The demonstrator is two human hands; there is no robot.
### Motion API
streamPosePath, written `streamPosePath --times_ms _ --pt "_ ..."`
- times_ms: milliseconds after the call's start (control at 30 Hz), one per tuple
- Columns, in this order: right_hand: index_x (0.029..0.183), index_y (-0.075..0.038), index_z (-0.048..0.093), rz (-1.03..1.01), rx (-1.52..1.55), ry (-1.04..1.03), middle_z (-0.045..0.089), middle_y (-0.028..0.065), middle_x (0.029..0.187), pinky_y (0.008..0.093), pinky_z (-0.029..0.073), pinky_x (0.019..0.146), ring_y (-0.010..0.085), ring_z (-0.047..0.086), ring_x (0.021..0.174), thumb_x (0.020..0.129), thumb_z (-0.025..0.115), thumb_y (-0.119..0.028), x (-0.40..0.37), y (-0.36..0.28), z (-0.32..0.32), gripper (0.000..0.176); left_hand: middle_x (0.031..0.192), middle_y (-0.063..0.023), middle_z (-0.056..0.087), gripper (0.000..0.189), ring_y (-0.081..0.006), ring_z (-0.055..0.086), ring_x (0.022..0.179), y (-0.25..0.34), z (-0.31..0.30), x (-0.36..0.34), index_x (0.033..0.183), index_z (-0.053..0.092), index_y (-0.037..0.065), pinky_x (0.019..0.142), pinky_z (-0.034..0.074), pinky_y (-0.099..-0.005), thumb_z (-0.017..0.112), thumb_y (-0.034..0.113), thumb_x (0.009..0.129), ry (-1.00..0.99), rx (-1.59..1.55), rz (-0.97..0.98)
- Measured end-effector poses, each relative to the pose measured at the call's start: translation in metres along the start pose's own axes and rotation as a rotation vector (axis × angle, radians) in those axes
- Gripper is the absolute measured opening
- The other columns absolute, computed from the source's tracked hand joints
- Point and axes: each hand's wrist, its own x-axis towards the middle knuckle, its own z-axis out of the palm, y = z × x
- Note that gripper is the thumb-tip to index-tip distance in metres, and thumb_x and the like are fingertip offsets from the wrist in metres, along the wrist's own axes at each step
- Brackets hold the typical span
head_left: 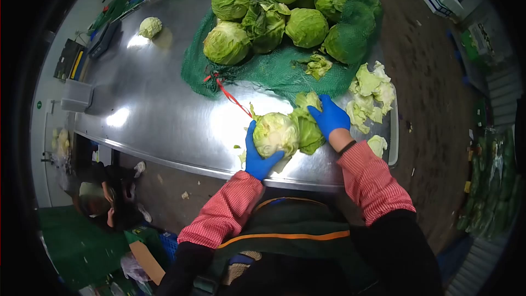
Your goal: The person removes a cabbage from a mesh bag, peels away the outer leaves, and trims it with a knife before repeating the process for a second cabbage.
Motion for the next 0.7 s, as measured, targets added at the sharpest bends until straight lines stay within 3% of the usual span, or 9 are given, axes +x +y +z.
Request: streamPosePath --times_ms 33,133,233,333,433,500,567,633,700 --pt "0.127 -0.01 0.051 -0.021 0.052 0.045 0.066 0.0215 0.105 0.0447 0.05 0.082 0.0386 0.064 0.096 0.085 0.057 -0.054 -0.014 -0.011 -0.006 0.061 0.14 -0.0188 0.033 0.11 -0.0292 0.041 0.128 0.007 0.009 -0.004 0.149 0.01 0.006 0.106 0.039 -0.0414 0.083 0.009 0.066 0.071 -0.023 -0.038" --pt "0.136 -0.007 0.045 0.001 0.214 -0.328 0.059 0.0255 0.12 0.041 0.046 0.094 0.0386 0.058 0.112 0.08 0.058 -0.065 -0.038 -0.023 0.006 0.082 0.138 -0.0197 0.034 0.102 -0.0299 0.039 0.128 0.002 0.014 -0.011 0.143 0.018 0.0 0.108 0.035 -0.0415 0.084 0.012 0.067 0.12 -0.008 -0.089" --pt "0.132 -0.007 0.049 -0.067 0.352 -0.282 0.061 0.0227 0.12 0.0407 0.046 0.094 0.0367 0.058 0.112 0.081 0.059 -0.061 -0.038 0.001 0.023 0.075 0.135 -0.0207 0.036 0.097 -0.0317 0.039 0.127 0.001 -0.004 0.002 0.137 0.029 -0.004 0.108 0.033 -0.0413 0.086 0.027 0.066 0.121 0.35 0.049" --pt "0.125 -0.008 0.054 -0.021 0.349 -0.396 0.063 0.0214 0.115 0.0412 0.047 0.091 0.0369 0.061 0.107 0.081 0.06 -0.052 -0.032 -0.004 0.009 0.063 0.132 -0.0197 0.04 0.088 -0.0332 0.041 0.125 0.011 -0.006 0.045 0.141 0.034 0.002 0.107 0.035 -0.0402 0.081 0.029 0.072 -0.107 0.365 0.12" --pt "0.118 -0.01 0.058 0.029 0.101 -0.376 0.065 0.0205 0.109 0.0415 0.049 0.088 0.0374 0.062 0.102 0.08 0.058 -0.04 -0.021 -0.009 0.001 0.049 0.133 -0.0198 0.04 0.084 -0.0339 0.042 0.124 0.022 -0.003 0.056 0.142 0.036 0.006 0.107 0.035 -0.0404 0.079 0.029 0.074 -0.189 0.568 0.076" --pt "0.113 -0.01 0.06 0.106 0.115 -0.184 0.065 0.0195 0.108 0.042 0.049 0.087 0.0376 0.062 0.101 0.078 0.057 -0.033 -0.017 0.005 0.007 0.042 0.132 -0.0198 0.041 0.083 -0.034 0.043 0.123 0.017 -0.006 0.053 0.143 0.036 0.007 0.107 0.035 -0.0403 0.078 0.029 0.075 -0.174 0.486 0.061" --pt "0.11 -0.01 0.061 0.193 0.202 -0.212 0.066 0.0182 0.107 0.0425 0.05 0.085 0.0369 0.063 0.099 0.079 0.056 -0.03 -0.007 0.035 0.02 0.037 0.131 -0.0199 0.041 0.082 -0.0333 0.043 0.123 0.006 -0.011 0.049 0.143 0.036 0.007 0.107 0.035 -0.0403 0.078 0.028 0.075 -0.178 0.428 0.096" --pt "0.108 -0.009 0.062 0.308 0.306 -0.248 0.066 0.0182 0.106 0.0428 0.05 0.085 0.0369 0.063 0.098 0.079 0.056 -0.028 -0.005 0.05 0.031 0.035 0.133 -0.0187 0.041 0.079 -0.0302 0.045 0.123 -0.009 -0.011 0.038 0.143 0.033 0.006 0.104 0.039 -0.0396 0.076 0.024 0.079 -0.022 0.186 0.006" --pt "0.117 -0.011 0.057 0.209 0.189 -0.077 0.067 0.0172 0.106 0.0416 0.05 0.084 0.0356 0.064 0.097 0.083 0.059 -0.041 -0.01 0.047 0.03 0.045 0.134 -0.0182 0.041 0.077 -0.0289 0.045 0.122 -0.016 -0.008 0.035 0.143 0.03 0.005 0.101 0.042 -0.0392 0.073 0.023 0.082 0.166 -0.08 -0.135"
